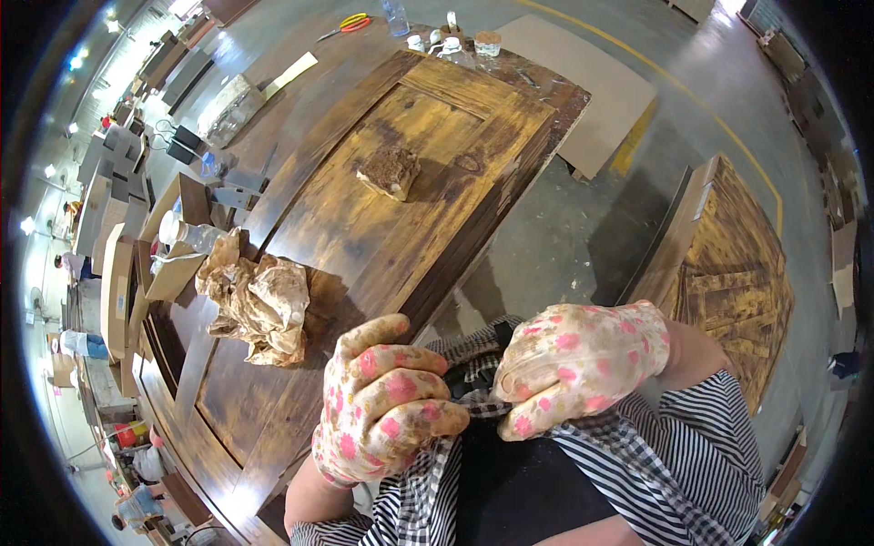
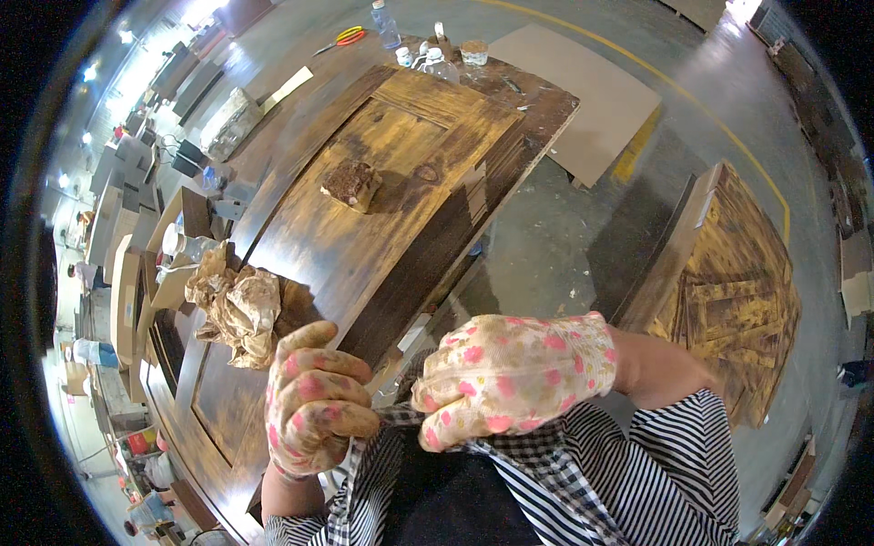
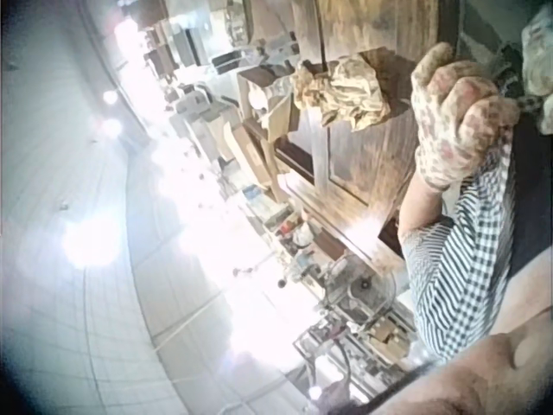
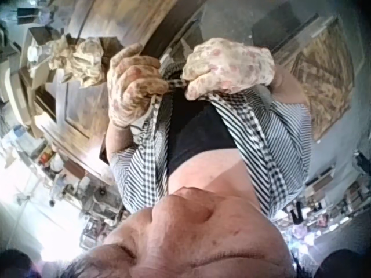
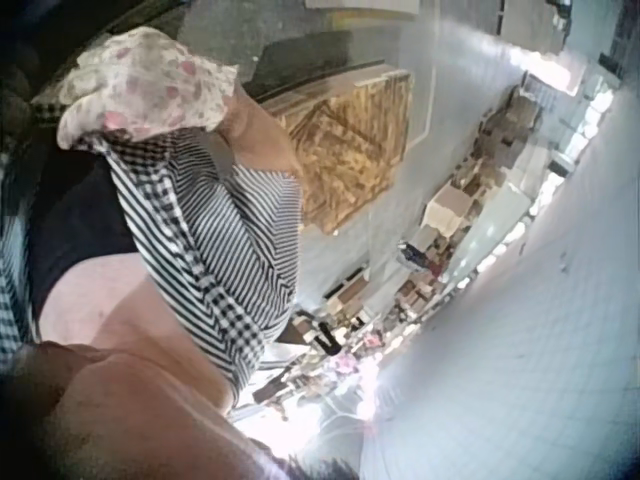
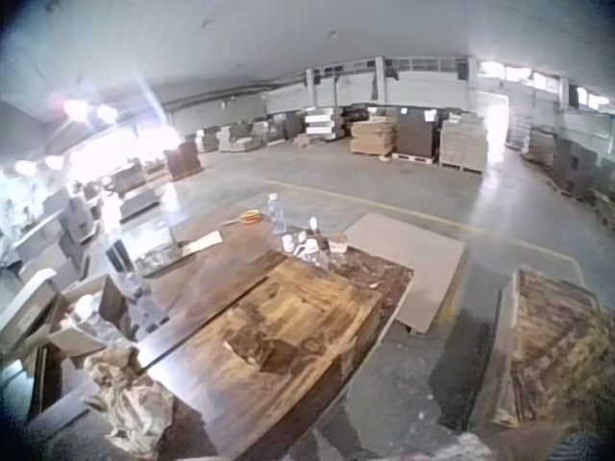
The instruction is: The person treats wooden panels by rubbing their surfaces and edges with a sponge block, wiping them down with a cloth, and turning the boards over to finish both sides.
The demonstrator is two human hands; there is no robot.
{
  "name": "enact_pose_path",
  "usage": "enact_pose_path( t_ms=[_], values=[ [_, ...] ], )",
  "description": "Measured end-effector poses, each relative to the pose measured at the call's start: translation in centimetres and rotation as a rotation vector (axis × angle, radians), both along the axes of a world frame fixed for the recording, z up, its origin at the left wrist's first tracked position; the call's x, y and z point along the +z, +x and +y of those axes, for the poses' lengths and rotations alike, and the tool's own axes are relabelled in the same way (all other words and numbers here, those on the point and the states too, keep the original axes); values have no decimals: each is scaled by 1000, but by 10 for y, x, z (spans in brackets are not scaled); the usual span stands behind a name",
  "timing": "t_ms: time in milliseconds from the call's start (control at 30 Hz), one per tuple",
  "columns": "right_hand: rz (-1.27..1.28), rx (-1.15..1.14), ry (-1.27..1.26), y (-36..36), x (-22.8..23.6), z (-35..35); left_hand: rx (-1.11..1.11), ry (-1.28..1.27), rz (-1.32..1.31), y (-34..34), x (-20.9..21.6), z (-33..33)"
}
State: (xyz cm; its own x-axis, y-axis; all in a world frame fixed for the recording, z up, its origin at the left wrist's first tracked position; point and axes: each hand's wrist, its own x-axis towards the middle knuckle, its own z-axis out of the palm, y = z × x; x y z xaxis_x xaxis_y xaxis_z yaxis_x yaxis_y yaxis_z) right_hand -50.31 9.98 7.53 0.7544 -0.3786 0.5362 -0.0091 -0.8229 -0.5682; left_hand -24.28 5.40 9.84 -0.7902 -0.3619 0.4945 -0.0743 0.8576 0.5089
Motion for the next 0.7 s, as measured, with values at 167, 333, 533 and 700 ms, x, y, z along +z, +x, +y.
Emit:
enact_pose_path(
  t_ms=[167, 333, 533, 700],
  values=[
    [-427, -118, 126, 12, 5, -7, -32, 34, 191, -13, 27, -17],
    [-800, -60, 330, 50, 8, -9, -222, 39, 310, -25, 43, -44],
    [-960, 69, 455, 64, -8, -15, -318, 223, 315, -34, 27, -55],
    [-968, 185, 511, 67, -9, -26, -345, 282, 341, -34, 19, -57]
  ],
)
